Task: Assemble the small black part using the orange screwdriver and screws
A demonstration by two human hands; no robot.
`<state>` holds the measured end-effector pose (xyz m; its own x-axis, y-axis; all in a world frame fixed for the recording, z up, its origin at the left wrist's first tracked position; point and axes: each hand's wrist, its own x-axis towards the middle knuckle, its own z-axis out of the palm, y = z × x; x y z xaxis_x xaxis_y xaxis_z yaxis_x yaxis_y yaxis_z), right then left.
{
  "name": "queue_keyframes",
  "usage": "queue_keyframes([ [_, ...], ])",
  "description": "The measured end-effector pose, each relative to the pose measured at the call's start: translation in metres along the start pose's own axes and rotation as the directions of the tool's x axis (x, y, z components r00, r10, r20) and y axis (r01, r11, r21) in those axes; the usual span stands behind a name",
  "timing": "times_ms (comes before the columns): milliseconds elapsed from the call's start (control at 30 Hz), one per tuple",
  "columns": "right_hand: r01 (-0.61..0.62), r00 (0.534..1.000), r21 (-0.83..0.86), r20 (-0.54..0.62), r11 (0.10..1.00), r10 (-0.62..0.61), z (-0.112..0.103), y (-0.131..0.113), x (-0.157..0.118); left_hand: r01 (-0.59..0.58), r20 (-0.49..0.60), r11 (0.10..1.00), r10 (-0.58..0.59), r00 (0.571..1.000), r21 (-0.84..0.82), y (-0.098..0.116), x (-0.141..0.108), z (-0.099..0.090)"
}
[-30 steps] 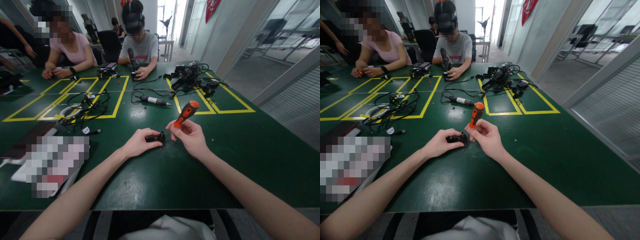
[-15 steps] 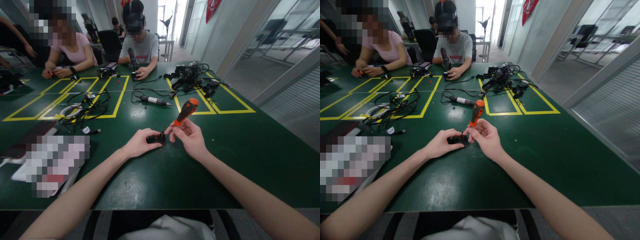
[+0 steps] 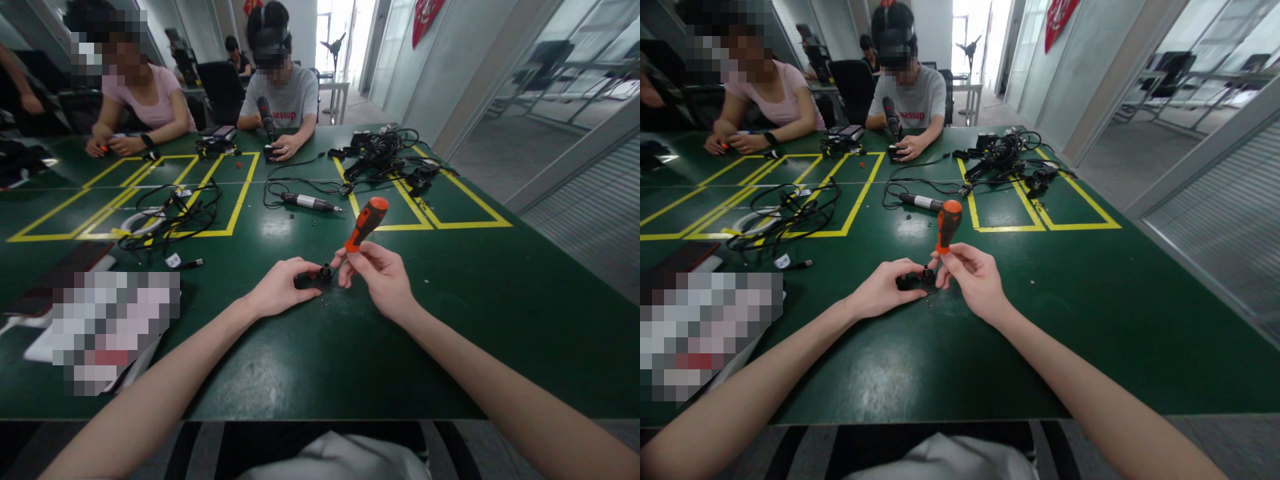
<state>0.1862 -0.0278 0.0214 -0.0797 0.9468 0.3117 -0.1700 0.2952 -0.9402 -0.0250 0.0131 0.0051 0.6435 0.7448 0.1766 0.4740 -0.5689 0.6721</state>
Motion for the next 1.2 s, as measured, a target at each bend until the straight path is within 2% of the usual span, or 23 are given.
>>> queue_keyframes([
  [100,0.03,0.999,0.014,-0.021,0.999,-0.029,0.0017,-0.0003,-0.0028,0.003,0.001,1.0,-0.003,1.0,0.0,0.0,0.0002,0.0001],
  [333,0.016,0.999,-0.102,-0.042,0.995,-0.021,-0.0005,-0.002,-0.0014,0.013,0.01,1.0,-0.013,1.0,-0.004,0.0011,0.0,-0.0002],
  [567,0.03,0.999,-0.027,0.023,0.999,-0.03,0.0006,0.0004,-0.0019,0.009,0.0,1.0,-0.009,1.0,0.003,0.0007,-0.0006,0.0008],
  [867,0.016,1.0,-0.11,-0.004,0.994,-0.017,-0.0019,-0.0012,-0.0023,0.006,0.01,1.0,-0.006,1.0,0.006,0.0018,0.0,-0.0002],
  [1033,0.024,0.999,-0.09,0.042,0.996,-0.02,-0.0017,0.0014,-0.0014,0.004,-0.003,1.0,-0.004,1.0,0.012,0.0005,0.0001,0.0013],
  [1200,0.027,1.0,-0.059,-0.013,0.998,-0.027,0.001,0.0034,-0.0027,0.001,0.0,1.0,-0.001,1.0,0.011,0.0004,-0.0003,0.0013],
])
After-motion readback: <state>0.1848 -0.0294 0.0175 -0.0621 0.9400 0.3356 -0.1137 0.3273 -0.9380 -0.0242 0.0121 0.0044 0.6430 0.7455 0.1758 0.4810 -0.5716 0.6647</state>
